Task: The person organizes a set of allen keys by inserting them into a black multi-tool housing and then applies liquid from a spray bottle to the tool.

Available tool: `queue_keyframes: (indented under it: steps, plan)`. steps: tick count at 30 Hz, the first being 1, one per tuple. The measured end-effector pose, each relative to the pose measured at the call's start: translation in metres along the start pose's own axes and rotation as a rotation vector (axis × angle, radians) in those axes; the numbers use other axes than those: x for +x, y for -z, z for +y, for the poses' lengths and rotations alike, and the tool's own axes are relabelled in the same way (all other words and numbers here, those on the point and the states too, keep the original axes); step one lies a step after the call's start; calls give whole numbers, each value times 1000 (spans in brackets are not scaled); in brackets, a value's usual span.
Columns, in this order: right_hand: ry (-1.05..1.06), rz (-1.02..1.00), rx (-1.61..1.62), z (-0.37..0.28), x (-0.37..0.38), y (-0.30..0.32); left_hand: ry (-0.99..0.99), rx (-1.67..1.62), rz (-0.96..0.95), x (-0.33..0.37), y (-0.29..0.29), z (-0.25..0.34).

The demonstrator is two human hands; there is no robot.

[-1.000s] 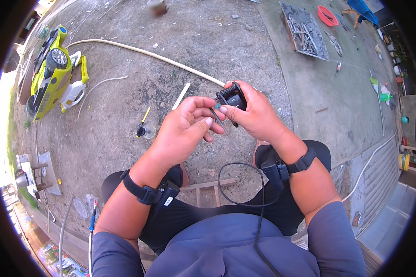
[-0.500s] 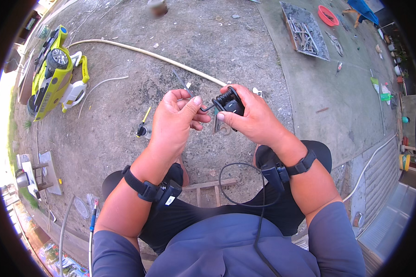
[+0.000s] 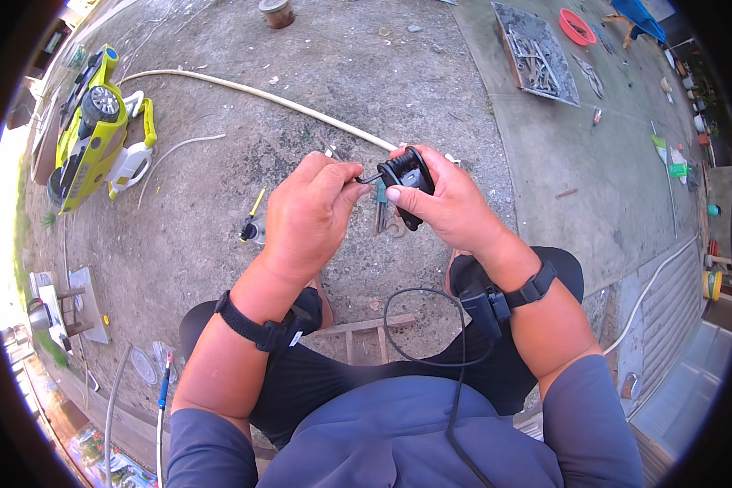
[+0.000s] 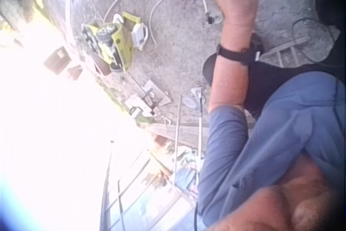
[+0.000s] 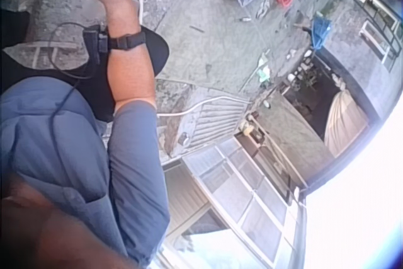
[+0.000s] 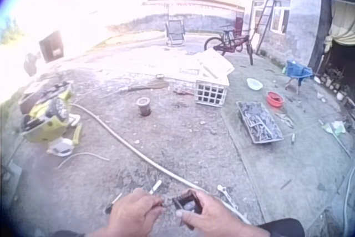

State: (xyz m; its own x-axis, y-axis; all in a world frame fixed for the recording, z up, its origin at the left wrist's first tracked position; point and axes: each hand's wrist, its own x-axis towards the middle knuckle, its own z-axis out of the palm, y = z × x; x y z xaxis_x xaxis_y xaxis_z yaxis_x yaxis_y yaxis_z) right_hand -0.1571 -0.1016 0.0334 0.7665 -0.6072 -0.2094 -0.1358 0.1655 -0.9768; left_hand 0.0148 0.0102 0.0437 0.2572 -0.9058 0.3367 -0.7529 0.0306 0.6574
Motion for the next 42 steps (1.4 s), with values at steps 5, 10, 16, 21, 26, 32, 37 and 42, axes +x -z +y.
queue_keyframes:
  steps: [5, 10, 16, 21, 26, 32, 37, 42]
  plan:
    - [-5, 2, 17, 1, 1, 1, 53, -43, 1, 1, -1, 5]
    - [135, 67, -351, -1, 2, 5, 714, -839, -220, -4, -9, 9]
    - [155, 74, -407, -7, -1, 0, 837, -1264, -208, -9, -6, 3]
    - [210, 139, -416, 3, 4, 3, 680, -1165, -240, -6, -3, 6]
    - [212, 126, -401, -1, 2, 1, 474, -753, -203, -12, -5, 9]
    - [185, 106, -409, -4, -1, -2, 576, -658, -146, -6, -2, 16]
    - [342, 103, -562, -1, -4, -2, 932, -1143, -209, 0, 3, 1]
    - [382, 79, -586, 2, -4, -3, 1109, -1310, -247, -2, 1, -4]
